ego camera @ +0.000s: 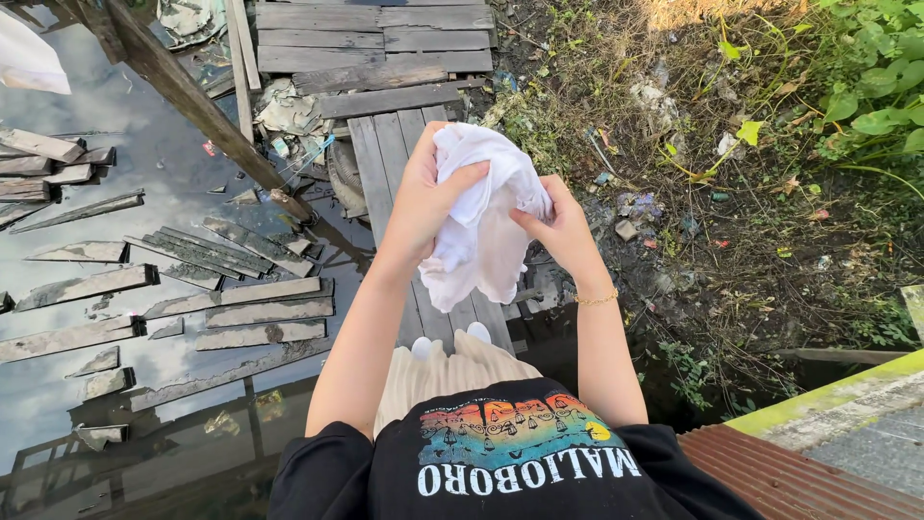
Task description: Hanging wet laundry on a clothesline outdoors and inspecting dried items.
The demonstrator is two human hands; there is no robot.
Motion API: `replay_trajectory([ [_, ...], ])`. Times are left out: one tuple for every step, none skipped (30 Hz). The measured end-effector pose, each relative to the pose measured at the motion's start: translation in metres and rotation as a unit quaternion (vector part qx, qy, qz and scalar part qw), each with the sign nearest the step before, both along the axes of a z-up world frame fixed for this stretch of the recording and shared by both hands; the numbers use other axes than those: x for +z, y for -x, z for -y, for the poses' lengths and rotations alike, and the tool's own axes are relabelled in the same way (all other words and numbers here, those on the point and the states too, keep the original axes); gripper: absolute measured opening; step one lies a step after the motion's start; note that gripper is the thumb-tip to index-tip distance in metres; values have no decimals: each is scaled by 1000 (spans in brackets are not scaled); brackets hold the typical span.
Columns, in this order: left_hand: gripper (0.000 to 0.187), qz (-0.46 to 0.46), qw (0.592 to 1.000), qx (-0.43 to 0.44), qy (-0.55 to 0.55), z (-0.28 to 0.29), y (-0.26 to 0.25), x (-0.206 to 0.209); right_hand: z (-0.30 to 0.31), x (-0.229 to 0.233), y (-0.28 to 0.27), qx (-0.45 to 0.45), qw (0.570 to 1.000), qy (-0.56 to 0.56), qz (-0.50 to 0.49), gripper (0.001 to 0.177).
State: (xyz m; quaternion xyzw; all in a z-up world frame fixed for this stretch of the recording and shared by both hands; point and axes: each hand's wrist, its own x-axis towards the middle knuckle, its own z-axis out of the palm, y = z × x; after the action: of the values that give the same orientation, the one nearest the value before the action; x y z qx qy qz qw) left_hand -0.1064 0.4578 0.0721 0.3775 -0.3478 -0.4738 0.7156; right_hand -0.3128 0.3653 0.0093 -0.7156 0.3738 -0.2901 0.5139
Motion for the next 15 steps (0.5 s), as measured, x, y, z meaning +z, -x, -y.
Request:
replay_trajectory([
  [33,-7,1000,-9,7,4,1,1,3,-1,5,6,1000,-10,-8,35],
  [33,-7,1000,-10,7,6,1,1,6,-3,9,4,1000,-10,-8,35],
  [35,-88,996,-24,-3,8,1,2,8,-4,14,29,996,-41,72,32],
  [36,-169,985,-36,-13,10,0,2,11,-5,17,54,984,-72,152,29],
  [36,-168,985,-37,-13,12,0,1,7,4,16,53,984,-72,153,29],
  [33,-230,972,-46,-25,13,1,0,3,14,15,47,985,-43,158,31],
  [30,-291,954,-55,-37,13,2,-2,-2,23,15,39,986,-14,163,34],
  [30,-290,955,-53,-37,14,4,0,-11,30,12,41,985,-15,164,34],
  [27,-310,948,-56,-44,14,6,2,-19,36,9,38,984,54,165,38],
  [26,-328,941,-60,-51,13,8,4,-29,43,7,34,978,124,166,42],
  [26,-327,942,-57,-51,12,8,3,-36,41,8,36,977,123,168,42],
  [25,-355,931,-75,-45,11,9,2,-43,40,11,45,973,110,198,35],
  [23,-382,919,-94,-39,10,10,0,-50,38,13,54,967,96,228,29],
  [23,-381,919,-91,-40,10,12,1,-54,44,12,54,967,94,230,29],
  [24,-383,918,-80,-58,9,14,1,-58,49,11,73,970,114,202,28],
])
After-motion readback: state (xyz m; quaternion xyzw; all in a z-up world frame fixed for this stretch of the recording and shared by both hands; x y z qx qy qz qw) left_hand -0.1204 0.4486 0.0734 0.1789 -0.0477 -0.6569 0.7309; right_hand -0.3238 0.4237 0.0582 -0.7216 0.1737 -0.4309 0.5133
